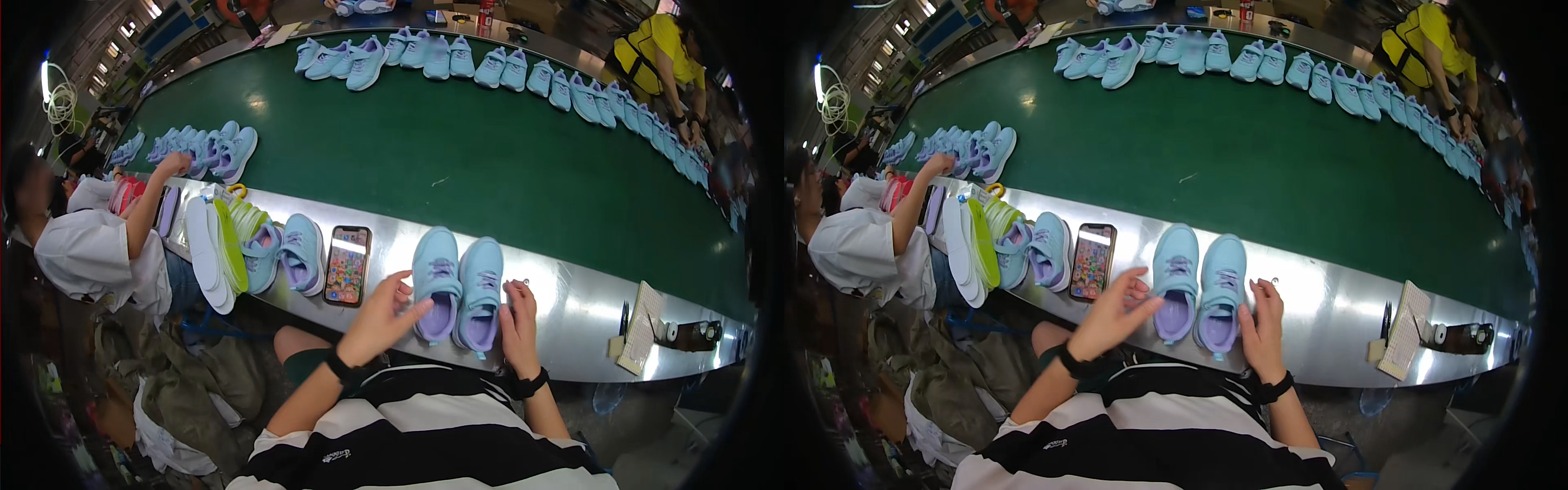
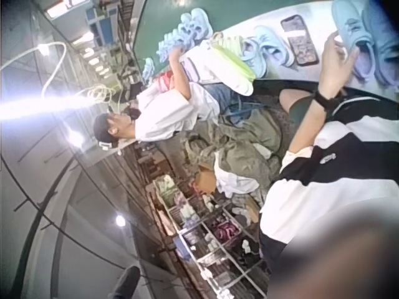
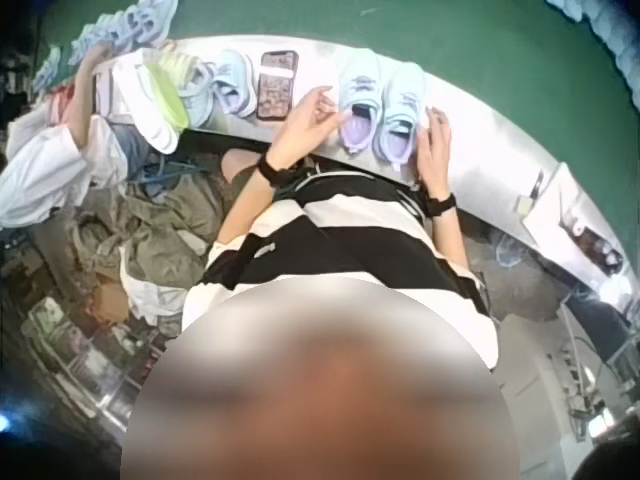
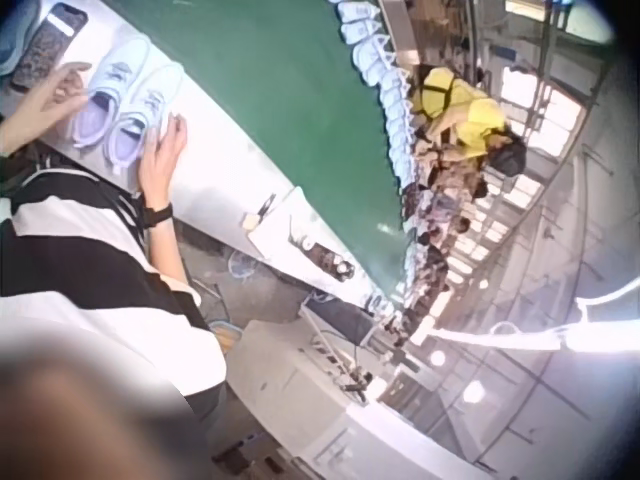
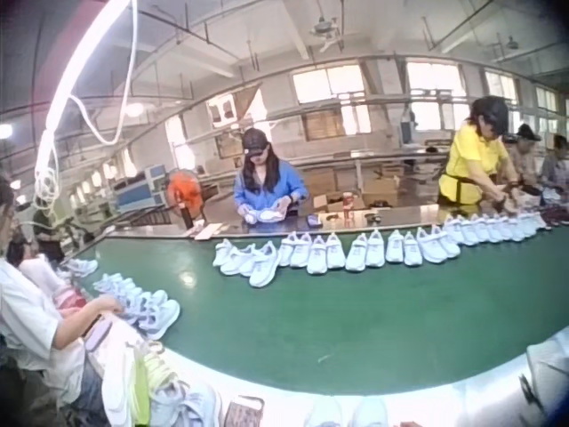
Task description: The person picks up pairs of light blue and black sneakers from a conveyor belt, turns them over to inspect the soles and uppers, and places them back on the belt. The person repeats this process for multiple pairs while other workers handle shoes in the background.
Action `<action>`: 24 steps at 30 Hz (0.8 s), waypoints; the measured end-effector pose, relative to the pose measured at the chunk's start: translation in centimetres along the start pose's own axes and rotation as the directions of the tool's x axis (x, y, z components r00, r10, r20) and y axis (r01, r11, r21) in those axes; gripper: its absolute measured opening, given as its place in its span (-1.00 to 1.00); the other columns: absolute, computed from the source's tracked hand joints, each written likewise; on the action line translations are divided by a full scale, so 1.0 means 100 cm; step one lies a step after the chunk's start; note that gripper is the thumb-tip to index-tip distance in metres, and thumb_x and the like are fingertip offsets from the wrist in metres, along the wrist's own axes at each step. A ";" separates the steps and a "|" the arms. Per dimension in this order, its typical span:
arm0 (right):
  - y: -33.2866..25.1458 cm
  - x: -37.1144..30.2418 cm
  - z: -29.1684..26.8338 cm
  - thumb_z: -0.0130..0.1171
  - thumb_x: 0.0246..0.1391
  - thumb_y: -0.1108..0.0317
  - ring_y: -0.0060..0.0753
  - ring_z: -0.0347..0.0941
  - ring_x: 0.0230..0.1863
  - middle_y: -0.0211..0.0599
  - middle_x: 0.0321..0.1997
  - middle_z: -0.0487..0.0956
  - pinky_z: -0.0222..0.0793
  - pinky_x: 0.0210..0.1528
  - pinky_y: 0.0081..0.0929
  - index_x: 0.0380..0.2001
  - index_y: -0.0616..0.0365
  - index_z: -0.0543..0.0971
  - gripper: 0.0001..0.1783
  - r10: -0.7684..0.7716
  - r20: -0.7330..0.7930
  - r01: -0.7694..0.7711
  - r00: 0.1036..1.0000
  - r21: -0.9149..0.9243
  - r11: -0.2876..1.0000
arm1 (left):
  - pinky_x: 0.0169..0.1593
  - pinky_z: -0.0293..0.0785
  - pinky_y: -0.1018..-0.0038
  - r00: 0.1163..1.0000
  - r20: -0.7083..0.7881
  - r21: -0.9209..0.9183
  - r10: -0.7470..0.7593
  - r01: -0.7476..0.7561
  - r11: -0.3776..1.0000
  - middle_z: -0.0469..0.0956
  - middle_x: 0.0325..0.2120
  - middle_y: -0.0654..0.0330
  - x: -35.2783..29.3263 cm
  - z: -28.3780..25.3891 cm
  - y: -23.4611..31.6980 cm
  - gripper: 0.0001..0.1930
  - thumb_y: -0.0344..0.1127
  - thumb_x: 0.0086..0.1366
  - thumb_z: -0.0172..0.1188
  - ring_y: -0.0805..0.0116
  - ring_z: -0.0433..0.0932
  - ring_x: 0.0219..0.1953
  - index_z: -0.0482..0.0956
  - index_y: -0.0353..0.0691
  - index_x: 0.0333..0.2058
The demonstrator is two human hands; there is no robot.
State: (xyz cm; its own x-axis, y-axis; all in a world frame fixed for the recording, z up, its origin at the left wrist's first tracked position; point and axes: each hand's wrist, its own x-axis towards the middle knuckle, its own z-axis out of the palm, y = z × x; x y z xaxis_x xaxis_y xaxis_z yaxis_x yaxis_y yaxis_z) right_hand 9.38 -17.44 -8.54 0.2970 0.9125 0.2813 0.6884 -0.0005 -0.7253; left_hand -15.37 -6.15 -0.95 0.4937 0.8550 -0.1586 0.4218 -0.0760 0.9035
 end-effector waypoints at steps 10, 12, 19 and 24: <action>-0.015 -0.021 -0.010 0.11 0.22 0.39 -0.59 0.41 -0.19 -0.30 -0.02 0.46 0.34 -0.02 -0.63 0.24 0.34 0.34 -0.46 0.409 0.339 -0.531 0.847 0.547 0.647 | -0.03 0.48 0.54 0.993 0.061 -0.514 -0.099 0.117 0.850 0.53 -0.08 0.16 0.000 0.046 -0.063 -0.50 -0.47 0.31 0.19 0.46 0.53 -0.11 0.31 -0.33 0.20; -0.013 -0.020 -0.009 0.06 0.21 0.46 -0.60 0.43 -0.16 -0.31 -0.02 0.49 0.35 -0.01 -0.63 0.21 0.33 0.37 -0.51 0.448 0.382 -0.578 0.809 0.657 0.484 | 0.05 0.45 0.55 0.976 0.158 -0.627 -0.150 0.216 0.749 0.53 -0.04 0.18 0.001 0.038 -0.068 -0.55 -0.49 0.34 0.13 0.46 0.54 -0.06 0.33 -0.30 0.20; -0.035 -0.015 0.002 -0.10 0.20 0.46 -0.53 0.43 0.01 -0.33 0.06 0.51 0.32 0.10 -0.57 0.28 0.27 0.30 -0.45 0.402 0.432 -0.526 0.807 0.836 0.159 | 0.27 0.32 0.32 0.955 0.292 -0.814 -0.056 0.279 0.509 0.33 0.24 0.13 -0.009 0.038 -0.058 -0.47 -0.30 0.45 0.03 0.29 0.39 0.22 0.15 -0.22 0.33; -0.048 -0.005 -0.002 -0.14 0.17 0.46 -0.42 0.29 0.21 -0.23 0.29 0.30 0.22 0.25 -0.45 0.42 0.15 0.07 -0.29 0.367 0.439 -0.484 0.820 0.874 0.037 | 0.32 0.26 0.25 0.958 0.274 -0.892 -0.081 0.285 0.351 0.30 0.27 0.17 -0.011 0.039 -0.042 -0.47 -0.18 0.50 -0.08 0.24 0.34 0.27 0.10 -0.12 0.37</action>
State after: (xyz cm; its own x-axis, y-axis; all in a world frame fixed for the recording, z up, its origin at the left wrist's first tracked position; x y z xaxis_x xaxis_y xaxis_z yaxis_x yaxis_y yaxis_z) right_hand 6.06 -17.93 -5.03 0.2058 0.9279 -0.3108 -0.6970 -0.0839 -0.7122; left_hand -14.76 -8.77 -6.15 0.6474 0.6849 -0.3345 -0.3899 0.6746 0.6268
